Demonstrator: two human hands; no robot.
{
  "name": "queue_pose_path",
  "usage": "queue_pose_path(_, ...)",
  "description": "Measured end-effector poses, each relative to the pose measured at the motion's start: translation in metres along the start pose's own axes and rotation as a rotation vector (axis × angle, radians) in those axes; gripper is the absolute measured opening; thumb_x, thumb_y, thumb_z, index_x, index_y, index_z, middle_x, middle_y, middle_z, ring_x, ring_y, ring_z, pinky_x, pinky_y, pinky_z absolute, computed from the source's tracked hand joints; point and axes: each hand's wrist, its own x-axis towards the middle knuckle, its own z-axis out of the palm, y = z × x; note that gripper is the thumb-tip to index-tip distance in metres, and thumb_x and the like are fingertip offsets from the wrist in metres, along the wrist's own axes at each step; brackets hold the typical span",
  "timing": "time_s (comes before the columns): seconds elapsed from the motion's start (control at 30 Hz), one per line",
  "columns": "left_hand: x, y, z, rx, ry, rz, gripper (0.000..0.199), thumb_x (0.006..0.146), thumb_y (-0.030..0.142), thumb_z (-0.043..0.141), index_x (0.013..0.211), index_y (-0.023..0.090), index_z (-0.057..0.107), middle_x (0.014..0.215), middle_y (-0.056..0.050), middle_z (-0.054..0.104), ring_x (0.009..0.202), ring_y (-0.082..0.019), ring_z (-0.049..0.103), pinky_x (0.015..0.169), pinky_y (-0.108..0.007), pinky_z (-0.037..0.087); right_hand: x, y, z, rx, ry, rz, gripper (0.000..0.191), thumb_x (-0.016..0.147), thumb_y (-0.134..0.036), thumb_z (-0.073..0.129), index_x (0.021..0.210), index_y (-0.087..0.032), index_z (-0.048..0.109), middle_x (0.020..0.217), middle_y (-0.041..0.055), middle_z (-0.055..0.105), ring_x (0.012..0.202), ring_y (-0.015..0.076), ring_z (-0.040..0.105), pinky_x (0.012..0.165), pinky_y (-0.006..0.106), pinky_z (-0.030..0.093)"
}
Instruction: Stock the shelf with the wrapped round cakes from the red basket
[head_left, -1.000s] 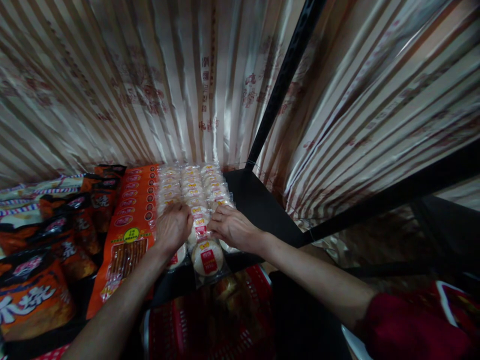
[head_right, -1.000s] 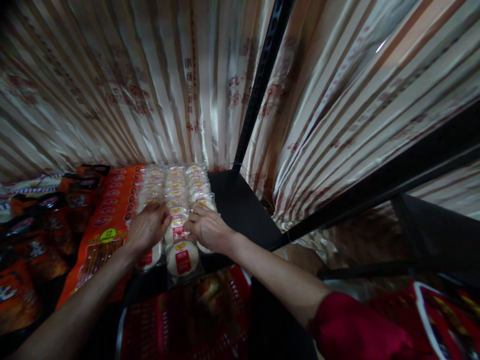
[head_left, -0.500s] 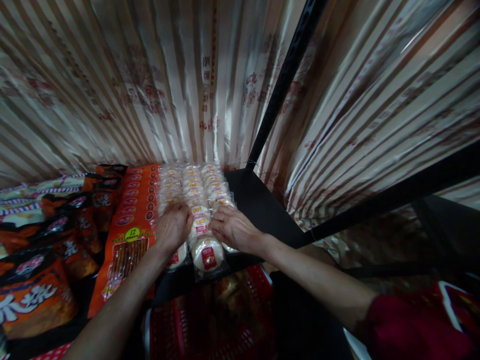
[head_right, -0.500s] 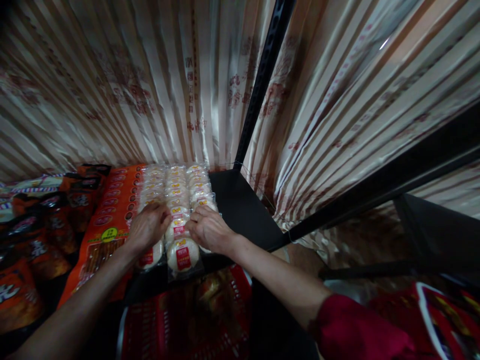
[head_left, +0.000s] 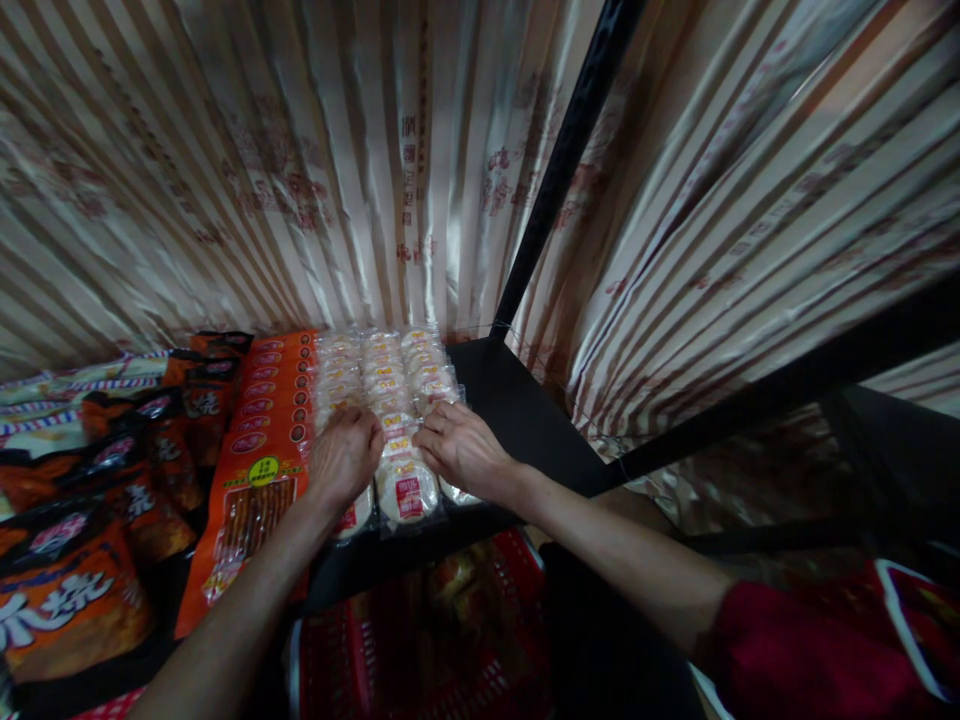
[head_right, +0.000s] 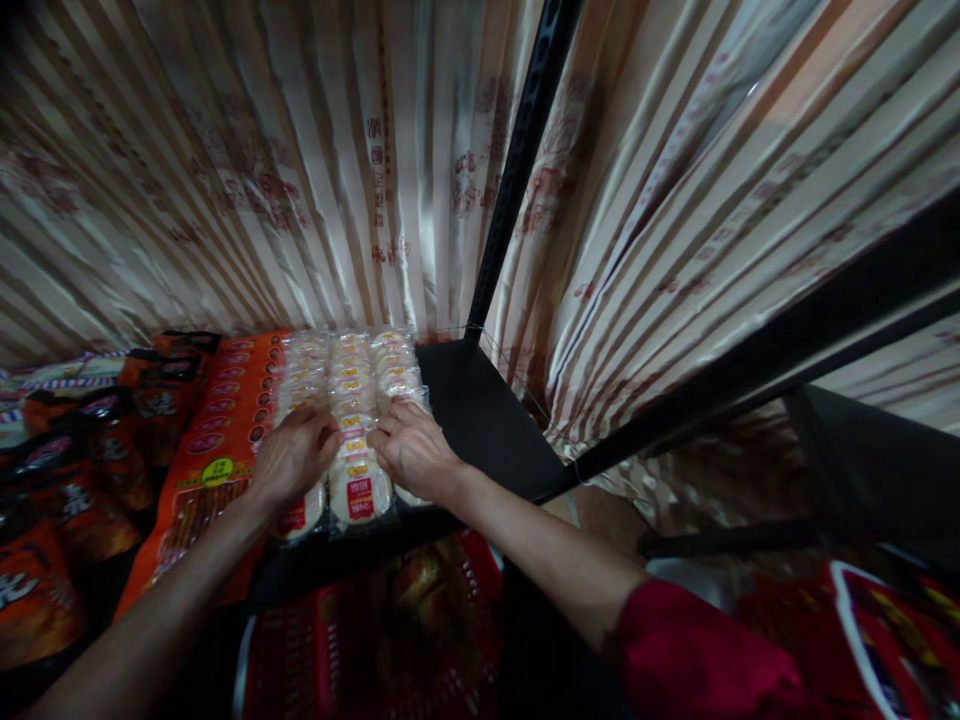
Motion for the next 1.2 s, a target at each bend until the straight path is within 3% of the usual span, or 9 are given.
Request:
queue_pose_path(0.3, -0.001, -0.002, 0.002, 0.005, 0.044, 0.029, 0.019, 0.085, 0.025, 0.042, 0.083, 0.018, 0.060, 0.091, -0.006, 0.060, 0.091, -0.020, 0.054, 0.075, -0.029, 0.043, 0.005, 0.000, 0.001, -0.002, -0.009, 0.025, 0.015, 0.087, -0.024, 0.049, 0.083, -0.018, 0.062, 0.084, 0.0052, 0.063, 0.095, 0.0216, 0.051, 0.090, 0.035, 0.035)
queue_pose_path(0.5, -0.011, 0.003, 0.001, 0.097, 0.168, 0.077, 0.023, 0.088, 0.026, 0.039, 0.087, 0.017, 0.060, 0.093, -0.009, 0.059, 0.094, -0.023, 0.052, 0.080, -0.033, 0.044, 0.004, 0.001, 0.002, 0.019, -0.012, 0.031, 0.016, 0.087, -0.024, 0.049, 0.083, -0.018, 0.063, 0.085, 0.0066, 0.063, 0.095, 0.0214, 0.051, 0.090, 0.036, 0.035)
queue_pose_path(0.73, -0.025, 0.005, -0.002, 0.071, -0.016, 0.146, 0.019, 0.087, 0.023, 0.041, 0.086, 0.019, 0.059, 0.091, -0.006, 0.058, 0.090, -0.019, 0.054, 0.077, -0.029, 0.044, 0.002, 0.003, 0.006, 0.044, 0.006, 0.037, 0.016, 0.086, -0.022, 0.048, 0.082, -0.018, 0.063, 0.082, 0.0060, 0.062, 0.089, 0.0200, 0.050, 0.087, 0.034, 0.035)
queue_pose_path(0.9, -0.023, 0.002, -0.004, 0.054, 0.005, 0.141, 0.015, 0.084, 0.021, 0.046, 0.087, 0.018, 0.060, 0.099, -0.009, 0.056, 0.102, -0.022, 0.049, 0.085, -0.032, 0.043, 0.002, 0.003, 0.006, 0.048, 0.006, 0.032, 0.015, 0.086, -0.022, 0.049, 0.083, -0.018, 0.063, 0.082, 0.0056, 0.062, 0.089, 0.0200, 0.050, 0.086, 0.033, 0.035)
queue_pose_path(1.2, -0.020, 0.005, 0.001, 0.024, -0.023, 0.091, 0.019, 0.087, 0.021, 0.038, 0.082, 0.016, 0.056, 0.090, -0.010, 0.060, 0.088, -0.022, 0.054, 0.078, -0.033, 0.043, 0.002, 0.006, 0.006, 0.107, 0.040, 0.053, 0.016, 0.086, -0.023, 0.050, 0.082, -0.019, 0.065, 0.081, 0.0043, 0.062, 0.091, 0.0192, 0.051, 0.086, 0.032, 0.036)
